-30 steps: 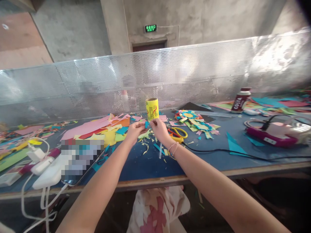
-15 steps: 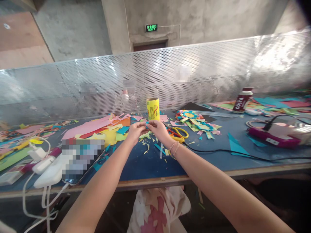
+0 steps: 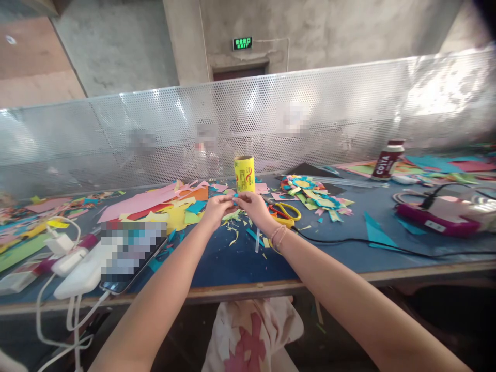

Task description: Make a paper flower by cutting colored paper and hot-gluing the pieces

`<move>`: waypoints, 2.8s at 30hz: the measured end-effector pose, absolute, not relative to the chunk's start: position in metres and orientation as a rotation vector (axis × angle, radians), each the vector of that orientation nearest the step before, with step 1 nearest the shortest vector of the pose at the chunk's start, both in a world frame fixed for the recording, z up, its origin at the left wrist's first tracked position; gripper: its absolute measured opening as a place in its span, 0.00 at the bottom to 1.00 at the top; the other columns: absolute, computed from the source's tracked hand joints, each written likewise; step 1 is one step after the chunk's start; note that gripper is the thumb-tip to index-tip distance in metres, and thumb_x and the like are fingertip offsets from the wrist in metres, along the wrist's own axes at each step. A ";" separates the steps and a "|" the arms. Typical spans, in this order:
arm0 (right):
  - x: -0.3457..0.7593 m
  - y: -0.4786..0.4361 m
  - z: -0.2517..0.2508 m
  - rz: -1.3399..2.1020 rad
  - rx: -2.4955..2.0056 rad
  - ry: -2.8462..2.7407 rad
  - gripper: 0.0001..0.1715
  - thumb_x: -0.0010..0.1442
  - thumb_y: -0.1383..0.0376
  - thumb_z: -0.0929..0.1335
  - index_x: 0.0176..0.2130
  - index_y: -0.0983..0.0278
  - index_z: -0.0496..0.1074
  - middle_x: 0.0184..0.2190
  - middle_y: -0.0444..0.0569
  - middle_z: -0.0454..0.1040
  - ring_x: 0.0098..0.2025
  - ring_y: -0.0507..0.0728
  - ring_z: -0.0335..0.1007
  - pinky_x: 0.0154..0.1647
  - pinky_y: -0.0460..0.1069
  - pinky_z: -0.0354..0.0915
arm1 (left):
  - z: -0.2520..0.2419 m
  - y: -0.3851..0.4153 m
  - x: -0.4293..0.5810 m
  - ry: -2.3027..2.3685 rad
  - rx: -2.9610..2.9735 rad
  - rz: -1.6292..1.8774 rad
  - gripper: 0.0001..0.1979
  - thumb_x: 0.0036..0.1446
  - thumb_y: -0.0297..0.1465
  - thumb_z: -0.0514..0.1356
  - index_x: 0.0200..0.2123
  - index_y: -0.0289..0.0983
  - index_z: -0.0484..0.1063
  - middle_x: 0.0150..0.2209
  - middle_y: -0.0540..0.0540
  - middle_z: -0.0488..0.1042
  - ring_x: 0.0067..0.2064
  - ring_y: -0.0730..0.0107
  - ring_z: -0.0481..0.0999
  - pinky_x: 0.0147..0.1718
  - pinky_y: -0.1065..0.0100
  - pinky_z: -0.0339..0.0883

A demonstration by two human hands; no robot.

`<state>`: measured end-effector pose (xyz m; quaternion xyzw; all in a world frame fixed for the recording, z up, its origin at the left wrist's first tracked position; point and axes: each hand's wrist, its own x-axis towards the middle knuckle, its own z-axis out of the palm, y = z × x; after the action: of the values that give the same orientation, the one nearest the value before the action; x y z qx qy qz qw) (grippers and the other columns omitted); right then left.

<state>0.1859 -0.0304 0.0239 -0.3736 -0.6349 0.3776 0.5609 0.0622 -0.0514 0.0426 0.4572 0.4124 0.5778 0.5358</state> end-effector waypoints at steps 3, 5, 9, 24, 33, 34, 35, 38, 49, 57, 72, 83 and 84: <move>0.184 -0.031 0.023 1.034 -0.817 -1.415 0.18 0.43 0.54 0.71 0.29 0.65 0.69 0.23 0.43 0.69 0.26 0.49 0.64 0.29 0.46 0.63 | 0.043 -0.051 0.062 0.971 1.075 1.388 0.04 0.44 0.18 0.60 0.25 0.30 0.71 0.22 0.48 0.74 0.25 0.75 0.74 0.39 0.66 0.71; 0.183 -0.033 0.023 1.148 -0.783 -1.328 0.19 0.41 0.55 0.71 0.30 0.65 0.68 0.24 0.43 0.69 0.26 0.49 0.64 0.30 0.45 0.63 | 0.042 -0.051 0.061 0.965 1.076 1.389 0.04 0.44 0.19 0.61 0.26 0.31 0.71 0.23 0.48 0.74 0.25 0.75 0.74 0.39 0.65 0.71; 0.182 -0.036 0.026 1.289 -0.739 -1.204 0.20 0.37 0.56 0.73 0.29 0.64 0.66 0.25 0.42 0.68 0.27 0.48 0.65 0.32 0.46 0.64 | 0.041 -0.050 0.060 0.947 1.093 1.388 0.05 0.44 0.20 0.61 0.28 0.31 0.72 0.25 0.47 0.75 0.25 0.75 0.74 0.39 0.65 0.71; 0.183 -0.033 0.026 1.186 -0.814 -1.285 0.19 0.39 0.55 0.73 0.27 0.64 0.66 0.22 0.40 0.66 0.24 0.47 0.63 0.28 0.45 0.62 | 0.040 -0.049 0.060 0.956 1.134 1.378 0.04 0.42 0.21 0.62 0.26 0.31 0.71 0.23 0.48 0.74 0.25 0.74 0.74 0.40 0.63 0.71; 0.184 -0.033 0.029 1.116 -0.885 -1.336 0.15 0.40 0.57 0.71 0.26 0.64 0.67 0.21 0.40 0.66 0.24 0.48 0.62 0.26 0.44 0.61 | 0.042 -0.051 0.061 0.993 1.177 1.380 0.04 0.43 0.22 0.61 0.26 0.33 0.69 0.23 0.49 0.73 0.26 0.71 0.76 0.38 0.63 0.72; 0.184 -0.032 0.028 1.112 -0.882 -1.339 0.15 0.40 0.57 0.71 0.26 0.64 0.67 0.20 0.40 0.65 0.24 0.48 0.61 0.25 0.44 0.60 | 0.043 -0.051 0.061 0.994 1.182 1.384 0.04 0.43 0.23 0.61 0.27 0.33 0.68 0.23 0.50 0.73 0.27 0.70 0.76 0.37 0.62 0.72; 0.184 -0.031 0.028 1.105 -0.881 -1.344 0.15 0.40 0.57 0.71 0.25 0.64 0.67 0.20 0.40 0.65 0.24 0.48 0.61 0.25 0.44 0.60 | 0.043 -0.051 0.061 0.993 1.183 1.389 0.05 0.44 0.23 0.61 0.27 0.34 0.68 0.23 0.50 0.72 0.28 0.69 0.76 0.37 0.62 0.72; 0.185 -0.028 0.027 1.086 -0.884 -1.360 0.16 0.40 0.56 0.71 0.25 0.64 0.67 0.20 0.41 0.66 0.24 0.48 0.61 0.26 0.45 0.60 | 0.044 -0.051 0.061 0.980 1.183 1.396 0.06 0.45 0.25 0.61 0.27 0.36 0.65 0.22 0.52 0.70 0.28 0.68 0.77 0.36 0.61 0.72; 0.188 -0.030 0.030 1.062 -0.876 -1.380 0.17 0.39 0.55 0.71 0.25 0.65 0.67 0.20 0.40 0.64 0.23 0.47 0.59 0.25 0.45 0.57 | 0.042 -0.053 0.061 0.954 1.248 1.379 0.08 0.44 0.26 0.63 0.25 0.34 0.65 0.24 0.52 0.70 0.26 0.73 0.75 0.35 0.64 0.72; 0.187 -0.031 0.030 1.100 -0.859 -1.350 0.17 0.38 0.57 0.71 0.25 0.65 0.67 0.21 0.40 0.65 0.25 0.48 0.61 0.28 0.45 0.59 | 0.042 -0.052 0.062 0.965 1.242 1.386 0.08 0.44 0.26 0.64 0.25 0.34 0.65 0.24 0.52 0.70 0.28 0.70 0.76 0.37 0.62 0.72; 0.188 -0.031 0.029 1.054 -0.864 -1.380 0.18 0.40 0.54 0.70 0.25 0.65 0.67 0.20 0.40 0.64 0.23 0.47 0.58 0.25 0.45 0.55 | 0.042 -0.053 0.063 0.956 1.231 1.389 0.08 0.44 0.26 0.64 0.25 0.33 0.66 0.24 0.51 0.71 0.27 0.71 0.75 0.37 0.61 0.72; 0.189 -0.034 0.030 1.074 -0.837 -1.370 0.17 0.42 0.55 0.70 0.27 0.65 0.67 0.21 0.40 0.63 0.23 0.47 0.55 0.24 0.44 0.52 | 0.042 -0.052 0.061 0.922 1.205 1.391 0.10 0.42 0.27 0.65 0.25 0.35 0.64 0.23 0.53 0.70 0.26 0.72 0.75 0.37 0.63 0.71; 0.189 -0.034 0.030 1.078 -0.835 -1.363 0.17 0.42 0.55 0.70 0.27 0.65 0.67 0.21 0.40 0.64 0.23 0.47 0.56 0.24 0.44 0.53 | 0.042 -0.053 0.061 0.915 1.201 1.392 0.10 0.42 0.27 0.65 0.25 0.35 0.64 0.23 0.53 0.70 0.27 0.72 0.75 0.37 0.63 0.71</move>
<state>0.1889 -0.0342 0.0300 -0.3557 -0.5808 0.4592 0.5703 0.0609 -0.0528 0.0424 0.5003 0.3814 0.5798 0.5177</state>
